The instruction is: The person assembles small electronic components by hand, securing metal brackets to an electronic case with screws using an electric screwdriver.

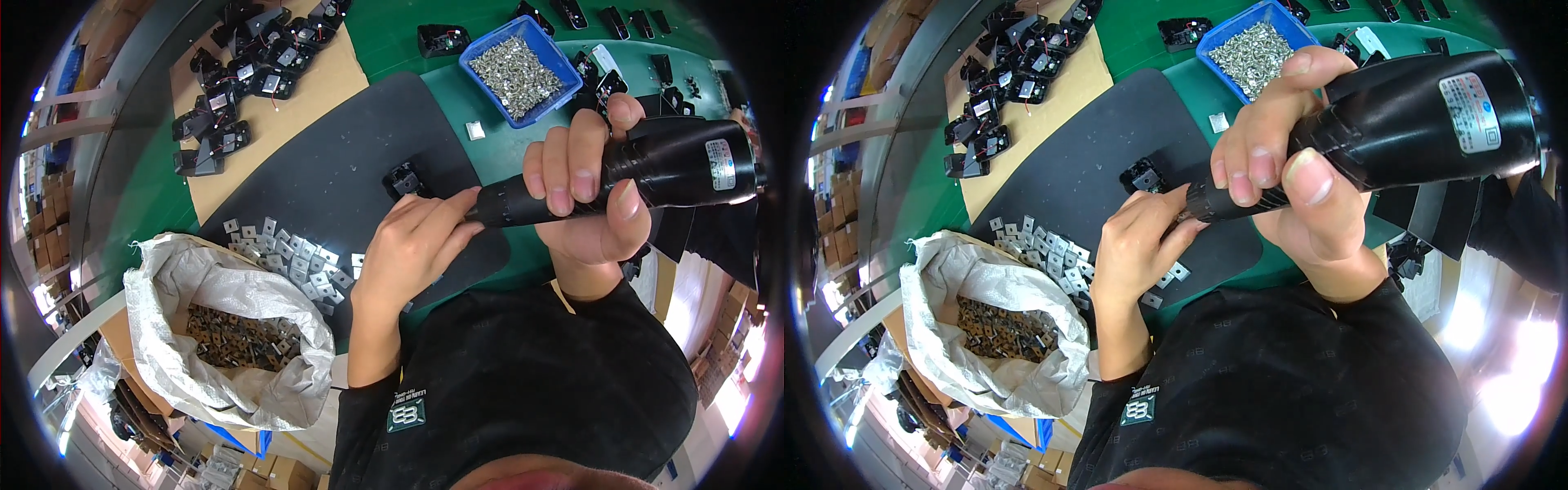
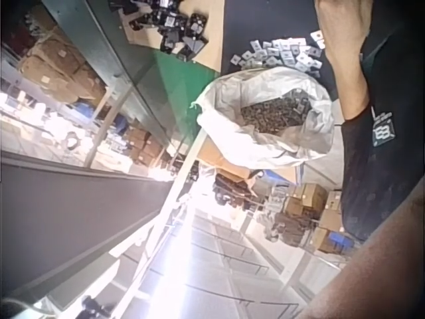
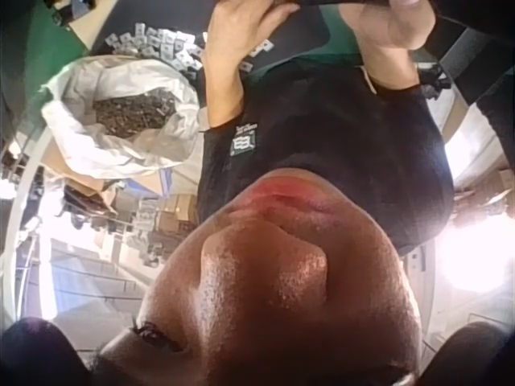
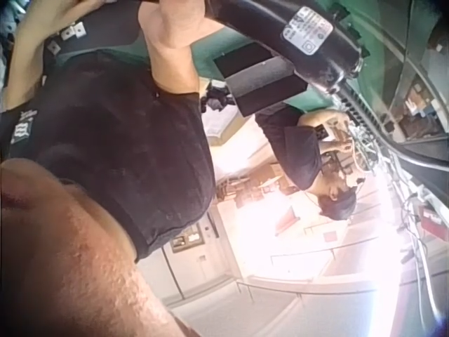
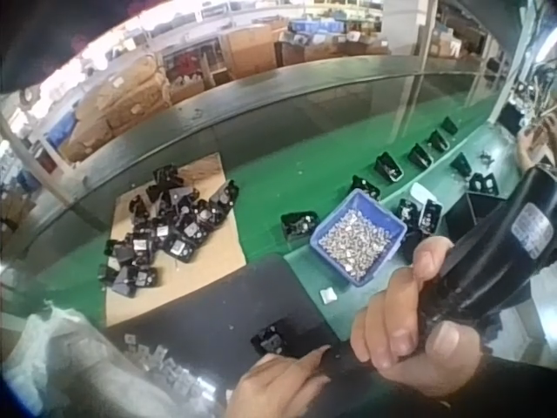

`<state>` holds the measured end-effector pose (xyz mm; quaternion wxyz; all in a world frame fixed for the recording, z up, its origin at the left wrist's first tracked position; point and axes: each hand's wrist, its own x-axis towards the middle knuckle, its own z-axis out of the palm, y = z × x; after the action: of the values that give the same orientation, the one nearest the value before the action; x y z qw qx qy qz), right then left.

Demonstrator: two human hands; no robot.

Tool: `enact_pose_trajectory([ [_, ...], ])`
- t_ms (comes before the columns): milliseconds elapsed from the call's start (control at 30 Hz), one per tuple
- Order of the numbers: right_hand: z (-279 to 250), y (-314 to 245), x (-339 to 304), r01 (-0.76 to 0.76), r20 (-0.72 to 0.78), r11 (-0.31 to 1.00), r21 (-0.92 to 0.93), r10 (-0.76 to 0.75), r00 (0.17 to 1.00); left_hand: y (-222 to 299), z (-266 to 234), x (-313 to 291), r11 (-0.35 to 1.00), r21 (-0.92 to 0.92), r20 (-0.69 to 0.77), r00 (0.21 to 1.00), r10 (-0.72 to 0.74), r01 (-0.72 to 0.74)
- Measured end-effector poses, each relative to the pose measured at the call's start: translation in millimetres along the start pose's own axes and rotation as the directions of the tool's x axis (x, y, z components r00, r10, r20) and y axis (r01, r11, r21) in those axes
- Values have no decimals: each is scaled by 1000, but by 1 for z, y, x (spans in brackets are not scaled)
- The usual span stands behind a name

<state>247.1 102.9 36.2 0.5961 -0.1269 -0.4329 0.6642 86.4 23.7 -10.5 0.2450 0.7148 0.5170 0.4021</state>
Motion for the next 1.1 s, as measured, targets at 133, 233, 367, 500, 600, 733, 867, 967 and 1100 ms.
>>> enact_pose_trajectory([
  [133,-4,-2,1,-7,-3,1000,5,7,1000,-4,2,-4,999,-45,-19,1000,5,-6],
  [233,-6,-1,2,8,23,998,60,-9,1000,-4,1,-6,998,-43,-6,999,-38,37],
  [367,-8,-2,4,11,80,989,149,-24,996,0,0,-6,997,-49,-42,998,-57,54],
  [500,-5,-1,5,-16,90,980,200,-2,996,-1,-2,-5,999,-31,-53,998,-40,38],
  [600,-7,-1,5,-16,130,977,214,-12,991,-2,0,-9,1000,-30,-92,996,4,-7],
  [733,-8,-2,7,-25,141,974,224,-7,990,-4,1,-11,997,-46,-153,987,56,-63],
  [867,-12,-1,6,-41,158,966,254,1,987,-6,3,-13,989,-75,-196,974,111,-128],
  [967,-16,0,8,-50,186,965,258,1,983,-6,2,-11,990,-87,-196,976,94,-113],
  [1100,-12,-1,9,-53,191,958,282,-2,982,-5,0,-11,991,-77,-222,971,93,-113],
])
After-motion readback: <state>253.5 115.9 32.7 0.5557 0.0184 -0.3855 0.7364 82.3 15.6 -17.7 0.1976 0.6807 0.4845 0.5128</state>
